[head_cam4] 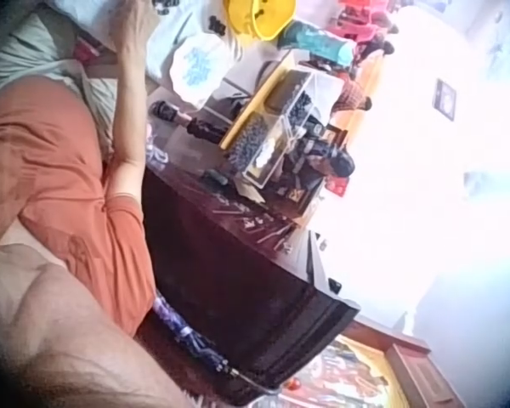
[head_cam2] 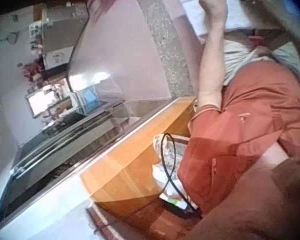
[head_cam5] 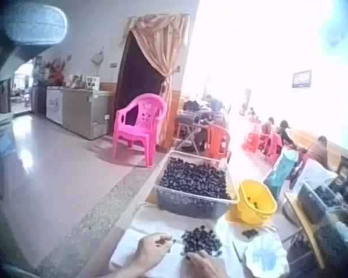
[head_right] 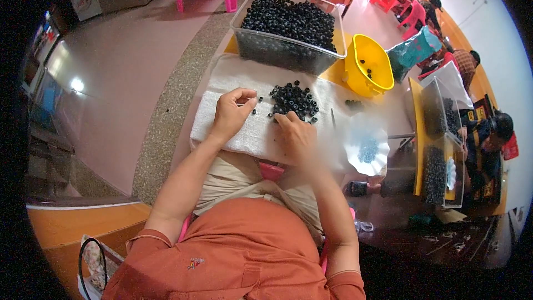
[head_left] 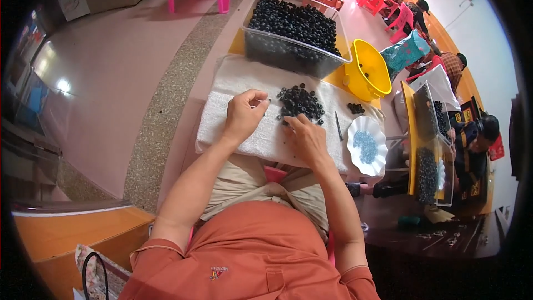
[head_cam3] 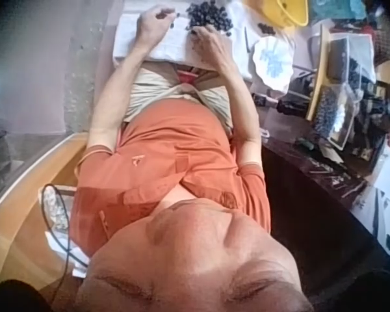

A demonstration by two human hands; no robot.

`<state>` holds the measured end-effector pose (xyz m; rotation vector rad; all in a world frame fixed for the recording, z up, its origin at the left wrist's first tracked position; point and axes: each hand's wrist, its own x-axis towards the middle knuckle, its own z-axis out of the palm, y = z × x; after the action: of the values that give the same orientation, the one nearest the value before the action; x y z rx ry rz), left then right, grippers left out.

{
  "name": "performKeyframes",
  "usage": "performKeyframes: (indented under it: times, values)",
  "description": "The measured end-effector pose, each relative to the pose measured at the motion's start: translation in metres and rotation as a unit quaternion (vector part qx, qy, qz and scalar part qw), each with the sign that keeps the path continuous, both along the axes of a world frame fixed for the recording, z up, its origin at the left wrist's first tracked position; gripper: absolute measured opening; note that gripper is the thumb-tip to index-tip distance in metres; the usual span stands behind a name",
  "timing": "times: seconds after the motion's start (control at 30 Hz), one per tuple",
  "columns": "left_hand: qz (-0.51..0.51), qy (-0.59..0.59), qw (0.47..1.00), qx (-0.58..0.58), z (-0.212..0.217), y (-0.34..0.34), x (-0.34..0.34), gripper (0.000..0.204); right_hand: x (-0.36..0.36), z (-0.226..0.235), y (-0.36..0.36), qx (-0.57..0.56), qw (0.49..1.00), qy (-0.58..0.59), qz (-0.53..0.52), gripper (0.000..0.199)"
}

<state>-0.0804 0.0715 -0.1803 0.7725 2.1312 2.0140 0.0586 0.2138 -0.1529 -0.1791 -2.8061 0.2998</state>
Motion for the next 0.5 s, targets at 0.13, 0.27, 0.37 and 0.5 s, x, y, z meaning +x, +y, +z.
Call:
performKeyframes:
  times: [0.13, 0.27, 0.37, 0.5]
  values:
    - [-0.003, -0.007, 1.000, -0.006, -0.002, -0.001, 0.000, 0.019, -0.012, 0.000, -0.006, 0.015, 1.000, 0.000, 0.002, 0.025]
    - [-0.009, -0.012, 1.000, 0.001, -0.003, 0.002, 0.000, 0.019, -0.019, 0.003, -0.005, 0.048, 0.998, -0.027, -0.006, 0.024]
    - [-0.009, -0.006, 1.000, -0.002, 0.000, 0.000, 0.000, 0.019, -0.020, 0.002, -0.005, 0.051, 0.998, -0.031, -0.002, 0.023]
    - [-0.010, -0.006, 1.000, -0.010, -0.001, -0.001, -0.002, 0.017, -0.018, 0.000, -0.002, 0.053, 0.998, -0.027, 0.016, 0.021]
